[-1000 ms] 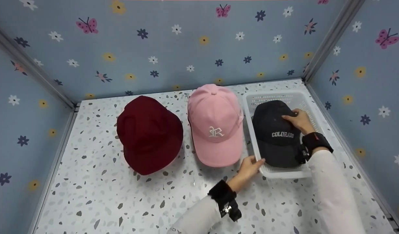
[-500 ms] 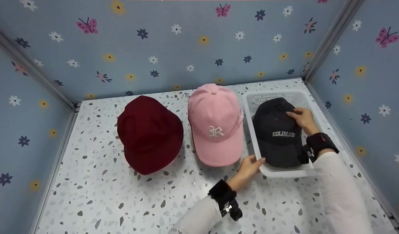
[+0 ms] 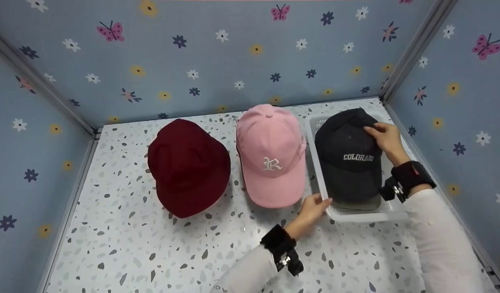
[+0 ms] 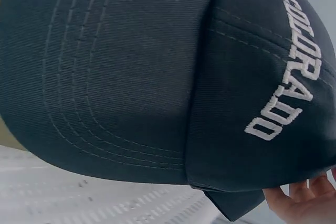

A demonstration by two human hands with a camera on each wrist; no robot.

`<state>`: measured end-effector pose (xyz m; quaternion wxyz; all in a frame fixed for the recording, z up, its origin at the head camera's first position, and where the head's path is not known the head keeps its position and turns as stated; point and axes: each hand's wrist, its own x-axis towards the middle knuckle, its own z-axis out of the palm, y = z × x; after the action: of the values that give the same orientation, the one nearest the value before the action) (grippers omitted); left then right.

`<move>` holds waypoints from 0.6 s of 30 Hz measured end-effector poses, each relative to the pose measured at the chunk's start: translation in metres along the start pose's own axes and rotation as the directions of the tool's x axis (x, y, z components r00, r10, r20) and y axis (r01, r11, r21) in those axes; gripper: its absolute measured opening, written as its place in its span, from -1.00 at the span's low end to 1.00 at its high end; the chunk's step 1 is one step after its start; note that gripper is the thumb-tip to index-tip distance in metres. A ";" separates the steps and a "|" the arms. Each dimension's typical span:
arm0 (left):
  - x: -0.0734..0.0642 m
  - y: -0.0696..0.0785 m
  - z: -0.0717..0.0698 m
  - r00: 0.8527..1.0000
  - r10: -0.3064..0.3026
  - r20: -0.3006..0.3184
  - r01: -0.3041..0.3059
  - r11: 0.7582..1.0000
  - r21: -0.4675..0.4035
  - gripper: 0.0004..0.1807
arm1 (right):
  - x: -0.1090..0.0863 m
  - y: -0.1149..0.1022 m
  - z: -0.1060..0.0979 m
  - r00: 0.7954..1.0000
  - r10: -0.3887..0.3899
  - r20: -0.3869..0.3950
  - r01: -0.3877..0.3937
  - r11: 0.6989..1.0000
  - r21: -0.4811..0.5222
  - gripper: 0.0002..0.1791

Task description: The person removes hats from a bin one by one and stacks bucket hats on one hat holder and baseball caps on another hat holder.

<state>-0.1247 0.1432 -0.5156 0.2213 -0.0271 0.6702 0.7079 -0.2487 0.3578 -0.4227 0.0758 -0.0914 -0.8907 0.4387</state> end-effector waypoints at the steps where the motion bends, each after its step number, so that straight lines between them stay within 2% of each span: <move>1: 0.000 0.000 0.000 1.000 -0.002 0.002 0.002 1.000 0.000 -0.63 | -0.001 -0.002 -0.001 1.000 -0.003 -0.012 0.003 1.000 0.003 -0.55; 6: -0.002 0.002 -0.001 1.000 -0.014 0.008 0.014 0.999 -0.031 -0.66 | -0.005 -0.015 -0.005 0.997 -0.005 -0.073 0.007 1.000 0.021 -0.59; 11: -0.004 0.003 0.000 1.000 0.014 0.020 -0.013 0.999 -0.046 -0.71 | -0.009 -0.026 -0.008 0.992 -0.011 -0.125 0.017 0.999 0.049 -0.67; 15: -0.004 0.004 -0.001 0.999 0.039 0.018 -0.039 0.999 -0.029 -0.69 | -0.013 -0.035 -0.011 0.990 0.026 -0.136 -0.011 0.993 0.114 -0.75; 18: -0.006 0.006 -0.002 0.999 0.033 0.021 -0.032 0.998 -0.052 -0.68 | -0.016 -0.040 -0.012 0.987 0.052 -0.151 -0.029 0.988 0.151 -0.80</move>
<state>-0.1216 0.1390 -0.5083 0.2163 -0.0141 0.6496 0.7287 -0.2340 0.3398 -0.3843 0.1422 -0.1373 -0.8451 0.4968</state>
